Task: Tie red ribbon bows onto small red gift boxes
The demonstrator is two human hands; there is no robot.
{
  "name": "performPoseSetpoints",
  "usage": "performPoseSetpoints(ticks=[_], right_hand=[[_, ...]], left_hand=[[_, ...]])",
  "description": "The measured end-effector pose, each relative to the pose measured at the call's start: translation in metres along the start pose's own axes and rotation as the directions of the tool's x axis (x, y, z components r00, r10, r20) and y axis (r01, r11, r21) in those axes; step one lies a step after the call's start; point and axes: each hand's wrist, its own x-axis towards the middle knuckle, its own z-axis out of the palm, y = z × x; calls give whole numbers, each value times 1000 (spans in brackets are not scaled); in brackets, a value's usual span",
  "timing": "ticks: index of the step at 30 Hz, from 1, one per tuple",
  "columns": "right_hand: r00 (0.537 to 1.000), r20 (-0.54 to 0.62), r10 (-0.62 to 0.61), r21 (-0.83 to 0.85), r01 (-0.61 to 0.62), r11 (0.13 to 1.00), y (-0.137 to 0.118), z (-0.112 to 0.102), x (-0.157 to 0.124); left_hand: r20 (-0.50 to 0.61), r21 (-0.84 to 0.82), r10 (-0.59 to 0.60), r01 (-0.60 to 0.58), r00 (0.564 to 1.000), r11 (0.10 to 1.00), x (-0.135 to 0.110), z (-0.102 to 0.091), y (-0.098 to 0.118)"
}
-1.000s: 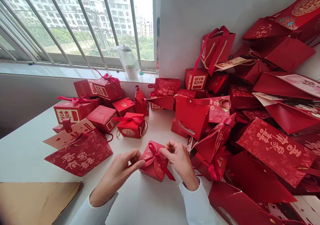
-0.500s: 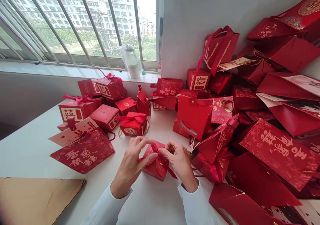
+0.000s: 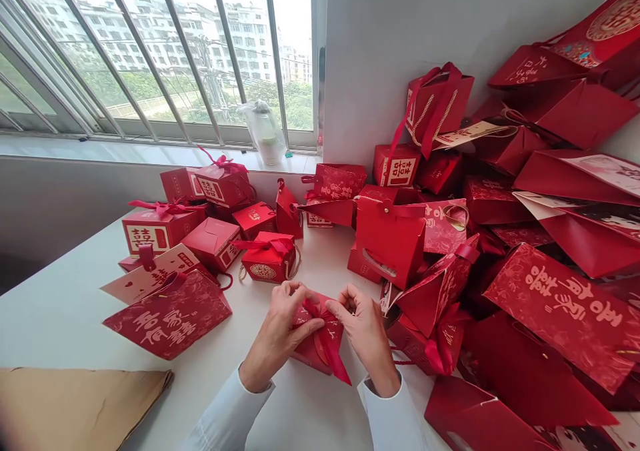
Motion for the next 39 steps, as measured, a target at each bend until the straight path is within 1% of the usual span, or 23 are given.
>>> performPoseSetpoints(ticks=[2,4,6,7,10,14,19,21,24,28,30,34,36,39], right_hand=[[1000,0,-7,-13,7,1000,-1,-1,0],[1000,11,-6,5,6,1000,-2,-1,0],[1000,20,4,45,-5,999,0,-1,-1],[1000,22,16,65,-17,998,1,-1,-1],[998,41,50,114,-55,992,4,0,-3],[994,105,29,126,-42,991,0,-1,-5],[996,87,29,89,-37,995,-3,-1,-7],[997,72,32,87,-39,995,-1,-1,-7],[998,61,35,92,-40,995,1,-2,-8],[998,51,33,91,-37,995,0,-1,-8],[999,44,32,79,-35,996,-1,-1,-9],[997,68,43,51,-47,998,-5,1,-9],[997,72,37,25,-39,999,-8,1,-9],[998,58,36,-35,-34,999,-12,2,-10]], left_hand=[[-24,-51,-42,41,999,998,1,-4,-2],[-33,-101,-110,106,993,989,4,-9,-5],[-5,-125,-150,149,989,981,8,-13,-8],[18,-128,-149,150,989,980,10,-15,-10],[96,-116,-95,106,991,988,15,-21,-13],[129,-99,-47,60,991,993,20,-29,-8],[246,-100,37,-13,969,995,23,-32,5],[230,-100,58,-35,971,994,23,-32,4],[204,-115,57,-34,977,993,22,-31,-2],[281,-162,88,-43,956,986,21,-34,-5],[293,-173,104,-54,950,983,21,-34,-4],[262,-169,130,-87,956,982,22,-30,0],[205,-141,127,-99,971,985,23,-25,0],[89,-128,85,-73,992,989,22,-16,-1]])
